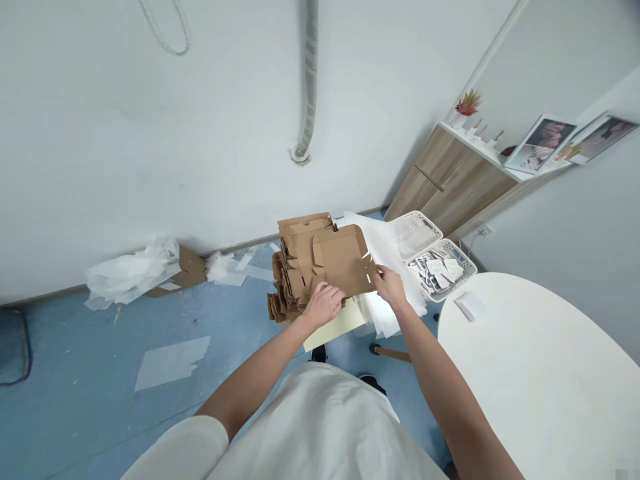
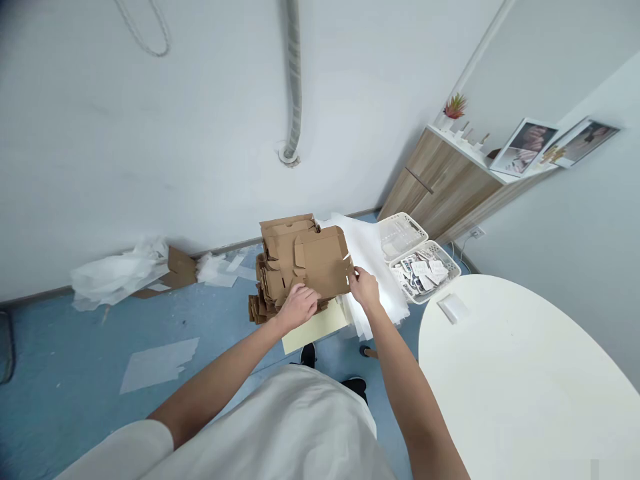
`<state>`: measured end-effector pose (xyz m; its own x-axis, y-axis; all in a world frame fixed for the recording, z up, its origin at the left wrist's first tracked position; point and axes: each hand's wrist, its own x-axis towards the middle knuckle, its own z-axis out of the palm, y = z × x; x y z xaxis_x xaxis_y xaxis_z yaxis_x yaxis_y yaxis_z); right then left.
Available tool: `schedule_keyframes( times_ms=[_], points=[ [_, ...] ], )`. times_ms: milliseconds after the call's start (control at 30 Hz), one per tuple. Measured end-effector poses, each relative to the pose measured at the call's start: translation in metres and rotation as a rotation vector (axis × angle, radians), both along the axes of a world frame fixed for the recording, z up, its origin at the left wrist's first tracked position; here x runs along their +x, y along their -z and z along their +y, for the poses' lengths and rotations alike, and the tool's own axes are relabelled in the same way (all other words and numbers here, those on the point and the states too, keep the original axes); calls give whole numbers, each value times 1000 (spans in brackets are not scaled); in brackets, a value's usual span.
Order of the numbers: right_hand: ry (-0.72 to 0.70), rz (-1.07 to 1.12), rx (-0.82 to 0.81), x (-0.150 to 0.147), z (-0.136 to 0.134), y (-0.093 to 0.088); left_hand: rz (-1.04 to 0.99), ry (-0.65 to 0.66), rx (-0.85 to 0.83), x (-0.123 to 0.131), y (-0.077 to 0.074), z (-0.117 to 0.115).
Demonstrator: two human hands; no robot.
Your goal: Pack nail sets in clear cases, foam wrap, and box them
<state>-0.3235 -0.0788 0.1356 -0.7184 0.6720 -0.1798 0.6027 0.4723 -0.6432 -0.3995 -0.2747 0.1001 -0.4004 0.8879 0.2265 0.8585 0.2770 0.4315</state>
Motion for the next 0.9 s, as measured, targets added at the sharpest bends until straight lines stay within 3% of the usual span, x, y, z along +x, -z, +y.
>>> schedule_keyframes(
  times_ms=[100,267,333,467,533,733,900],
  points=[
    [59,-53,-13,14,6,4,-56,-97,81,5,1,1],
    [158,85,42,57,18,9,-330,-592,180,15,11,2],
    [214,151,73,79,23,9,-544,-648,209,22,18,8],
    [354,247,132,132,27,7,-1027,-510,256,45,26,35],
    [409,287,172,162,25,5,-1130,-456,222,60,27,54],
    [616,375,242,264,21,5,-1113,-168,61,122,29,115],
    [859,340,257,354,21,25,-1011,116,-69,190,34,160]
  ],
)
